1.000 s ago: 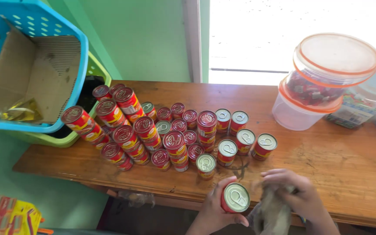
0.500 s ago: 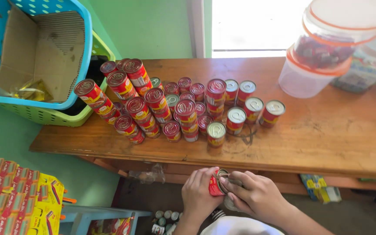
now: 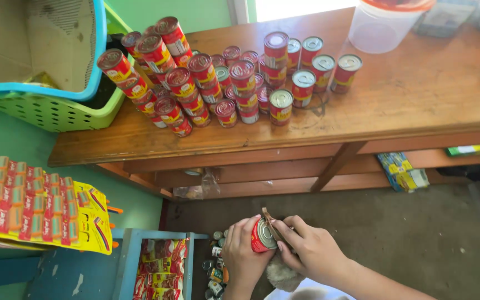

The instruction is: Wiping canned goods with a cloth and placing them on grocery store shelves.

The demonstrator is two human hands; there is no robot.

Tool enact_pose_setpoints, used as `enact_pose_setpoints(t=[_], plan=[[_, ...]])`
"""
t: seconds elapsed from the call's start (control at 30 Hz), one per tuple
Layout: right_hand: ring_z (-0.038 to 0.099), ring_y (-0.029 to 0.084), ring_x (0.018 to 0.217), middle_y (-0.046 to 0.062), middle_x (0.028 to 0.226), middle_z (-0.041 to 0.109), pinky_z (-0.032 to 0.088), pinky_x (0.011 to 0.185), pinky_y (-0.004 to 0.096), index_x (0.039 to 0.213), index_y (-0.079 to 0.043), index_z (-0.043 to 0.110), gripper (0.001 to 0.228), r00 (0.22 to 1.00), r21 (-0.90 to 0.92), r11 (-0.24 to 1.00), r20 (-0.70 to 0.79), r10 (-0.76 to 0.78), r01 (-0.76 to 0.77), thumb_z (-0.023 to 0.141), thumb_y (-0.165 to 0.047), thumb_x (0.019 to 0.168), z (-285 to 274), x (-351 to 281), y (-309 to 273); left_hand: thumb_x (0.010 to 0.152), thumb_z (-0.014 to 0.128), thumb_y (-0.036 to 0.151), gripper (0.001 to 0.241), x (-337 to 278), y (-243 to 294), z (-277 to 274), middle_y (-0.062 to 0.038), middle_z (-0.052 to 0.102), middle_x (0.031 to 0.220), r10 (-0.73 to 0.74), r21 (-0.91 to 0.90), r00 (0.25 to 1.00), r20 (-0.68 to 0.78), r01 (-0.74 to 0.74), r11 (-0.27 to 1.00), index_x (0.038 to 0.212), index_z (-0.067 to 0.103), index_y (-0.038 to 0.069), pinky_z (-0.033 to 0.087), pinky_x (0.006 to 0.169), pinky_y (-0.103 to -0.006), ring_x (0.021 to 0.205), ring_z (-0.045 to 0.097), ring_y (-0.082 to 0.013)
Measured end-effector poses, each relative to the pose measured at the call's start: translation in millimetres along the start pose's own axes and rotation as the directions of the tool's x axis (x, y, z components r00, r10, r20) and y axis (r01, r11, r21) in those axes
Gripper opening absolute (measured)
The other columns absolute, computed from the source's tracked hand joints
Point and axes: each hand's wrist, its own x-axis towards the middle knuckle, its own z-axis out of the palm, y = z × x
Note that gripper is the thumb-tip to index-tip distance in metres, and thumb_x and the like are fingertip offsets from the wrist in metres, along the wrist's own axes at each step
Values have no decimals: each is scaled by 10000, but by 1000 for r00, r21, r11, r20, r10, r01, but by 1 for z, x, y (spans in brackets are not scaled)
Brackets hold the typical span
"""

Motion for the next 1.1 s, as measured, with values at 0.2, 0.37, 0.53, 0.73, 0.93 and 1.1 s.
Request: enact_pose_setpoints(t=[0.2,0.37,0.53,0.73,0.93,1.1], plan=[[621,223,568,86,1081,603,532,516,338,1316,-191,671,549,989,225,974,147,-7,-26,696,-85,779,-8,-33,-20,533,916,233,738,-31,1,-20,1,710,1080,86,-116,984,155,-68,991,1212,638,156,563,755,-373,885,692,-227],[620,268,644,109,1148,586,530,548,370,1313,-215,661,546,988,55,995,127,-89,83,731,-168,774,-1,-57,-29,472,904,189,798,-42,4,-26,-12,716,1055,129,-172,964,234,-89,981,1225,641,154,563,746,-376,871,696,-245],[681,230,654,59,1093,653,551,535,319,1278,-76,625,493,989,-70,988,-51,136,-140,672,-142,792,2,-64,-45,544,891,270,711,-54,9,-16,-16,666,1071,159,14,984,79,-160,987,1212,665,178,535,757,-376,900,660,-236],[646,194,595,32,1051,674,549,532,292,1277,-137,710,501,987,139,977,16,163,-163,676,-125,777,-13,-82,-29,597,849,301,658,-54,23,3,-13,672,1011,207,-95,957,205,-191,977,1203,631,169,528,667,-367,817,648,-236],[647,190,557,37,1060,654,545,503,308,1245,-207,728,491,985,62,984,-15,170,-168,698,-123,762,-13,-85,-19,531,895,287,692,-56,14,24,10,706,1029,193,-130,966,171,-172,976,1181,677,191,553,682,-360,829,695,-221],[680,197,554,37,1022,663,555,490,309,1260,-136,663,506,980,42,980,-26,196,-195,693,-123,755,-28,-91,9,477,914,265,757,-44,38,39,19,704,1044,100,-81,995,26,-98,992,1191,665,214,555,733,-353,844,688,-213]])
